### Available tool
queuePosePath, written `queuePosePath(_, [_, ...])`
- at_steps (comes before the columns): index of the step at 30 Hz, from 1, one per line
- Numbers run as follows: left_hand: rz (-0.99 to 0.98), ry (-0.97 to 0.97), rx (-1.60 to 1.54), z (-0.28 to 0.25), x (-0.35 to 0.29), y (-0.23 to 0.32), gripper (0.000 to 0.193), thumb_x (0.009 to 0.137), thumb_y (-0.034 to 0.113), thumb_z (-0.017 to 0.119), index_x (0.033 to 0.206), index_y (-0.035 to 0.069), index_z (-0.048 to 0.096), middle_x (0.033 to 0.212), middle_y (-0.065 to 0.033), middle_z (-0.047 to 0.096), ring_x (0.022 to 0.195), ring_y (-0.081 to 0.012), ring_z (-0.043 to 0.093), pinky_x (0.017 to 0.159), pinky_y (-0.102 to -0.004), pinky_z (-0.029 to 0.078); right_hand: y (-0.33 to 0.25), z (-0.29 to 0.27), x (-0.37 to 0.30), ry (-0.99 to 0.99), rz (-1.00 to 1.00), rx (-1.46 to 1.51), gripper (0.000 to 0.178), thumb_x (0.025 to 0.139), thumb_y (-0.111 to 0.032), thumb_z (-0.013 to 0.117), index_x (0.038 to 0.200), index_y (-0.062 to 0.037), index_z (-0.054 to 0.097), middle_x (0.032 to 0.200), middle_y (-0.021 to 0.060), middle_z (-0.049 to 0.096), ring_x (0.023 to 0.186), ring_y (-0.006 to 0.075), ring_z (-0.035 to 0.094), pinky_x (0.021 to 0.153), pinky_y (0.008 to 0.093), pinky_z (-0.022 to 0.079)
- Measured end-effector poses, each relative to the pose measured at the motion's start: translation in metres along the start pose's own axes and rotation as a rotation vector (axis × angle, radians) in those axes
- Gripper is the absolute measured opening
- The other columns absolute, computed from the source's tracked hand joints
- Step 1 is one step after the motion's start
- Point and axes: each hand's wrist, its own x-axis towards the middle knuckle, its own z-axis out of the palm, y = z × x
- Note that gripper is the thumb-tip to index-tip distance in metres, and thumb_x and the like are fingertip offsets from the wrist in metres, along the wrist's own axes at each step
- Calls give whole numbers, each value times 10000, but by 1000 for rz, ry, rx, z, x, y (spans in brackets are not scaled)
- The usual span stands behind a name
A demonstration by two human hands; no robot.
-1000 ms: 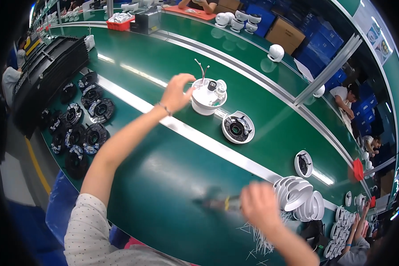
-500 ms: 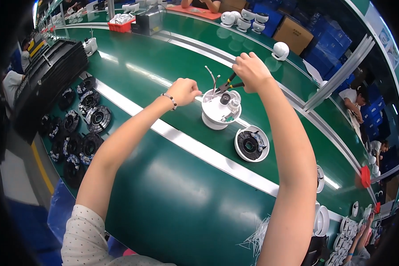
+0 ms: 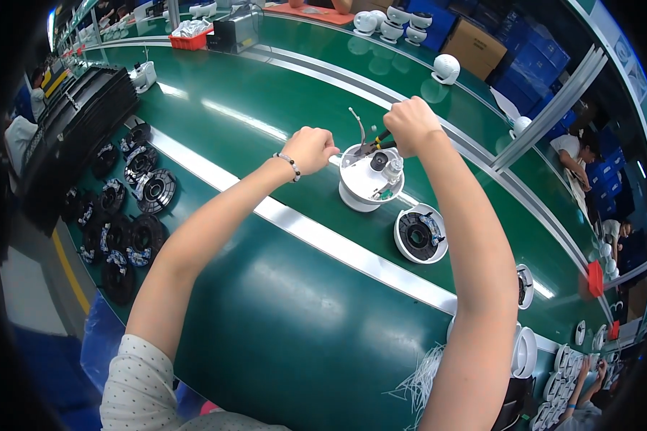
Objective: Assembling circular lighting components and housing rings on an industrial production line.
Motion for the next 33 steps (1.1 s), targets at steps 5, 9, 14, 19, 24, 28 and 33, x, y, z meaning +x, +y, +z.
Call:
queuePosePath(5, [70, 107, -287, -4, -12, 18, 170, 786, 154, 562, 736, -8, 581, 609, -90, 606, 545, -154, 593, 515, -250, 454, 32, -6, -89, 309, 336, 199, 150, 479, -110, 621, 624, -72, 615, 662, 84, 578, 681, 246, 578, 615, 341, 467])
queuePosePath(9, [66, -24, -751, 16, -71, 68, 157, 749, 149, 589, 693, 5, 560, 566, -80, 583, 497, -139, 560, 473, -270, 435, 2, -38, -199, 613, 561, 587, 328, 503, -170, 669, 810, -58, 633, 726, 102, 591, 723, 254, 568, 632, 354, 462])
queuePosePath(14, [-111, -588, -1304, 81, -153, 135, 93, 788, 76, 588, 771, -12, 567, 680, -74, 609, 573, -94, 577, 454, -201, 450, -121, -68, -279, 442, 73, 1087, 410, 510, -208, 708, 864, -49, 579, 735, 88, 559, 715, 270, 537, 643, 380, 420])
queuePosePath(19, [-14, -1210, -1027, 77, -171, 193, 487, 814, 116, 560, 1239, -6, 355, 849, -136, 630, 571, -119, 600, 416, -195, 452, -218, -57, -333, 285, 157, 1068, 428, 533, -273, 688, 859, -28, 556, 756, 64, 518, 753, 231, 491, 681, 336, 375])
queuePosePath(24, [-91, -903, -979, 66, -188, 147, 340, 849, 161, 505, 1142, -6, 461, 801, -133, 631, 488, -109, 567, 366, -177, 379, -280, -39, -332, 179, 294, 1005, 410, 541, -315, 695, 807, -38, 550, 775, 71, 518, 798, 235, 493, 692, 342, 373])
queuePosePath(28, [-66, -621, -872, 55, -196, 91, 233, 846, 123, 489, 1023, -24, 525, 718, -125, 623, 454, -98, 532, 389, -198, 406, -305, -29, -321, 260, 321, 1083, 518, 635, -388, 642, 947, 5, 514, 887, 101, 502, 802, 236, 469, 722, 334, 376])
queuePosePath(33, [-93, -333, -907, 49, -184, 37, 175, 857, 109, 470, 963, -10, 543, 654, -72, 580, 438, -72, 479, 405, -181, 390, -305, -24, -310, 279, 322, 1040, 677, 701, -478, 572, 1114, 39, 429, 1153, 173, 419, 1060, 321, 396, 934, 461, 278])
